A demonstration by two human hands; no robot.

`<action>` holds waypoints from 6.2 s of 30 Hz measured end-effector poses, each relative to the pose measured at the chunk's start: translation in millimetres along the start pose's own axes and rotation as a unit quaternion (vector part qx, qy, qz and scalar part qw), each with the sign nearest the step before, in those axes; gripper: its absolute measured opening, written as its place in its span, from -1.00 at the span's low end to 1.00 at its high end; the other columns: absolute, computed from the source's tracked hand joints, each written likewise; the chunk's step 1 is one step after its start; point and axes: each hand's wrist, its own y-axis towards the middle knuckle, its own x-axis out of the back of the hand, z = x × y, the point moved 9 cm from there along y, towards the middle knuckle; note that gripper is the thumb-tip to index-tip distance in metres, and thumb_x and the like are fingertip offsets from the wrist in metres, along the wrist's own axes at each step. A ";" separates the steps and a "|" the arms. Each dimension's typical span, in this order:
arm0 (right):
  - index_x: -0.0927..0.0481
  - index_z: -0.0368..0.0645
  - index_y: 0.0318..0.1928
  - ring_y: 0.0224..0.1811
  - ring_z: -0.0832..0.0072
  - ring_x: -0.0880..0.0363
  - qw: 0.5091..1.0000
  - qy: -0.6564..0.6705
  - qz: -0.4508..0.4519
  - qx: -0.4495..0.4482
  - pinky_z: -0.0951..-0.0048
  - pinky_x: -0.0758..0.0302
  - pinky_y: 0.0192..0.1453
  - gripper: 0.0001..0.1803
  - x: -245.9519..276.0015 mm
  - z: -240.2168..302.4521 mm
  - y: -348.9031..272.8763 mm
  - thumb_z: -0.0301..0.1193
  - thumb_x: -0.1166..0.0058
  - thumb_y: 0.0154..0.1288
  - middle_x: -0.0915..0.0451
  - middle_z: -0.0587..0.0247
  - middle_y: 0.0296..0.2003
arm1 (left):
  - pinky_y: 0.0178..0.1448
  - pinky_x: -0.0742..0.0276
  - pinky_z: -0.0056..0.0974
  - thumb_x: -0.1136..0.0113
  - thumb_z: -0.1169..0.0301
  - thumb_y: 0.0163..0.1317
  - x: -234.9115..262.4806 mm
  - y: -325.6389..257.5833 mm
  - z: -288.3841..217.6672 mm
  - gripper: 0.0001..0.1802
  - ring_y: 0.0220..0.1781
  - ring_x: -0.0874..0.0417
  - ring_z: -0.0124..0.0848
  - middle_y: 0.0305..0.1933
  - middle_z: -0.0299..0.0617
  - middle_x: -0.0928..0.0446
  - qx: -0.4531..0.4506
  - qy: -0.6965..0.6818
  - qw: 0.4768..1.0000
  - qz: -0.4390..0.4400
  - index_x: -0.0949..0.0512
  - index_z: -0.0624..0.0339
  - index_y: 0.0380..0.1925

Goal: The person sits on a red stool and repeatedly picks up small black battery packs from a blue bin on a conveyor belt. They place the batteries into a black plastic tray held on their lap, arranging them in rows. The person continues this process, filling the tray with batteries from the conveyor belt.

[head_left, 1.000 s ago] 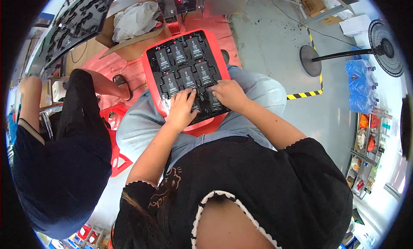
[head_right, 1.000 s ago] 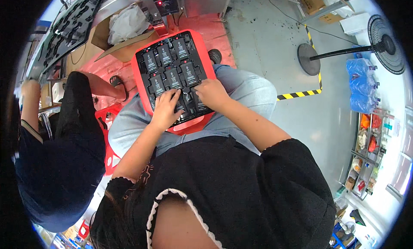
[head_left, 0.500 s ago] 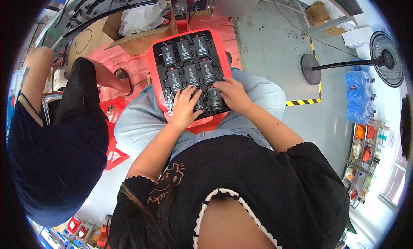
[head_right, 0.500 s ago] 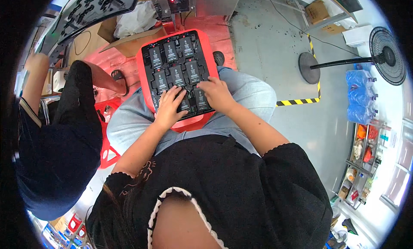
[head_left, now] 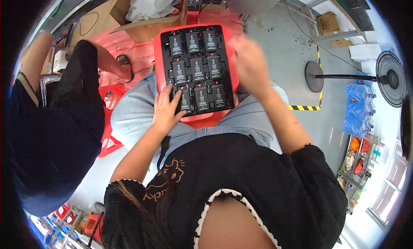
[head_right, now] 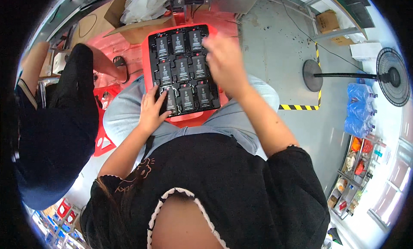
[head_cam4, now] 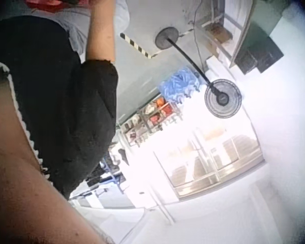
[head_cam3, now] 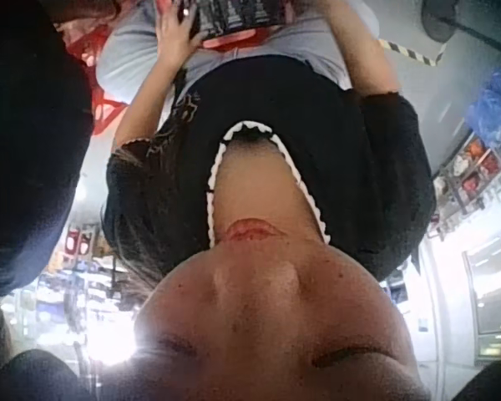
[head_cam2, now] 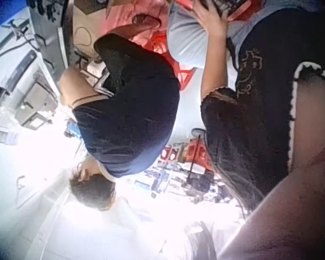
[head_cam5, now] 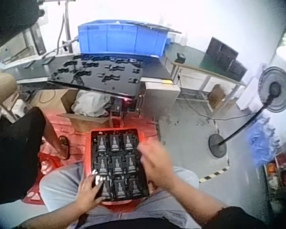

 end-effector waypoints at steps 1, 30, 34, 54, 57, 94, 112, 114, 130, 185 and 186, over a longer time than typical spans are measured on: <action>-0.55 -0.07 0.10 0.21 0.05 -0.43 0.996 -0.055 -0.065 0.038 0.07 -0.32 0.30 -0.54 27.4 12.6 27.7 -0.55 -0.11 0.13 -0.55 0.03 0.05 | 0.48 -0.03 0.21 -0.47 0.14 -0.07 -3.8 -1.6 8.1 0.00 0.53 -0.03 0.07 0.49 0.11 -0.01 0.042 0.008 0.999 -0.013 -0.20 0.13 0.38; -0.53 -0.06 0.10 0.29 0.16 -0.35 0.984 0.029 0.163 0.068 -0.09 -0.20 0.36 -0.57 -91.5 96.5 -38.1 -0.36 -0.17 0.19 -0.44 0.12 0.17 | 0.08 -0.46 -0.41 -0.15 0.45 0.36 -4.6 -25.9 96.8 -0.62 -0.02 -0.57 -0.52 -0.04 -0.23 -0.62 0.256 -0.615 0.709 -0.231 -0.48 0.36 0.15; -0.47 -0.09 0.17 0.37 0.07 -0.22 0.971 -0.132 0.200 -0.006 -0.17 -0.15 0.36 -0.47 -113.2 16.0 -74.6 -0.24 -0.16 0.18 -0.32 -0.03 0.26 | -0.05 -0.51 -0.18 -0.30 0.22 0.21 -29.4 3.3 124.5 -0.64 -0.25 -0.57 -0.20 -0.23 0.02 -0.57 0.246 -0.338 0.874 -0.249 -0.67 0.25 -0.12; -0.46 -0.45 0.02 -0.10 -0.05 -0.58 0.880 -0.159 0.244 -0.376 0.06 -0.56 -0.01 -0.35 -107.2 -65.8 -124.6 -0.03 -0.13 0.27 -0.47 -0.12 -0.10 | -0.10 -0.58 -0.13 -0.27 0.20 0.16 2.9 25.1 75.1 -0.66 -0.24 -0.74 -0.09 -0.36 0.06 -0.68 0.328 -0.181 0.920 -0.116 -0.70 0.24 -0.22; -0.49 -0.41 0.00 -0.13 -0.06 -0.61 0.855 -0.172 0.339 -0.354 0.07 -0.55 0.03 -0.36 -109.6 -74.1 -122.5 0.00 -0.11 0.28 -0.53 -0.08 -0.15 | -0.14 -0.57 -0.04 -0.29 0.21 0.13 6.7 27.0 69.1 -0.69 -0.32 -0.70 -0.02 -0.41 0.06 -0.66 0.315 -0.139 0.933 -0.108 -0.69 0.29 -0.35; -0.67 -0.22 -0.11 -0.15 0.14 -0.57 0.948 0.229 0.217 -0.029 0.23 -0.50 -0.04 -0.73 -55.3 -50.6 154.6 -0.44 -0.24 0.14 -0.59 0.09 -0.27 | 0.26 -0.43 -0.13 -0.55 0.35 -0.20 306.5 214.8 -44.7 -0.17 0.22 -0.51 -0.06 0.25 0.00 -0.45 -0.267 0.030 0.875 -0.402 -0.48 0.15 0.20; -0.59 -0.17 0.10 0.00 0.43 -0.58 0.968 0.215 0.124 -0.030 0.41 -0.51 0.08 -0.67 -18.6 -35.9 190.4 -0.41 -0.09 0.35 -0.60 0.19 -0.03 | 0.45 -0.22 0.05 -0.37 0.45 0.00 42.3 192.8 67.0 -0.20 0.37 -0.35 -0.09 0.32 -0.08 -0.35 -0.058 -0.110 0.991 -0.049 -0.32 0.08 0.31; -0.62 -0.17 0.07 -0.06 0.43 -0.61 0.963 0.255 0.072 -0.050 0.42 -0.51 0.03 -0.68 10.9 -35.1 208.7 -0.38 -0.11 0.34 -0.64 0.22 -0.07 | 0.45 -0.23 0.02 -0.37 0.46 0.00 45.4 191.0 60.4 -0.18 0.36 -0.35 -0.05 0.33 -0.06 -0.33 -0.065 -0.123 0.989 -0.047 -0.30 0.06 0.33; -0.38 -0.29 0.27 0.34 0.15 -0.32 0.885 -0.250 0.378 -0.103 0.29 -0.29 0.38 -0.02 -4.5 -207.7 391.0 -0.13 -0.43 -0.20 -0.38 -0.15 0.27 | -0.10 -0.62 -0.16 -0.39 0.41 0.09 202.8 215.3 -9.6 -0.80 -0.25 -0.68 -0.14 -0.34 -0.09 -0.64 -0.241 -0.121 0.940 -0.206 -0.64 0.25 -0.30; -0.64 -0.19 0.04 0.02 0.45 -0.62 0.947 0.202 0.243 -0.063 0.39 -0.51 0.15 -0.66 10.2 -26.5 235.8 -0.37 -0.22 0.27 -0.68 0.24 -0.08 | 0.52 0.03 0.17 -0.50 0.29 -0.17 24.0 102.4 37.9 -0.10 0.43 -0.26 -0.15 0.33 -0.20 -0.33 -0.044 -0.131 0.990 0.003 -0.37 0.05 0.28; -0.65 -0.20 0.01 0.01 0.46 -0.61 0.982 0.125 0.140 0.021 0.41 -0.50 0.15 -0.69 36.4 -36.5 273.4 -0.34 -0.18 0.30 -0.69 0.21 -0.11 | 0.51 0.01 0.17 -0.50 0.30 -0.17 22.0 103.2 38.1 -0.11 0.42 -0.26 -0.13 0.31 -0.19 -0.35 -0.040 -0.147 0.988 -0.010 -0.38 0.05 0.28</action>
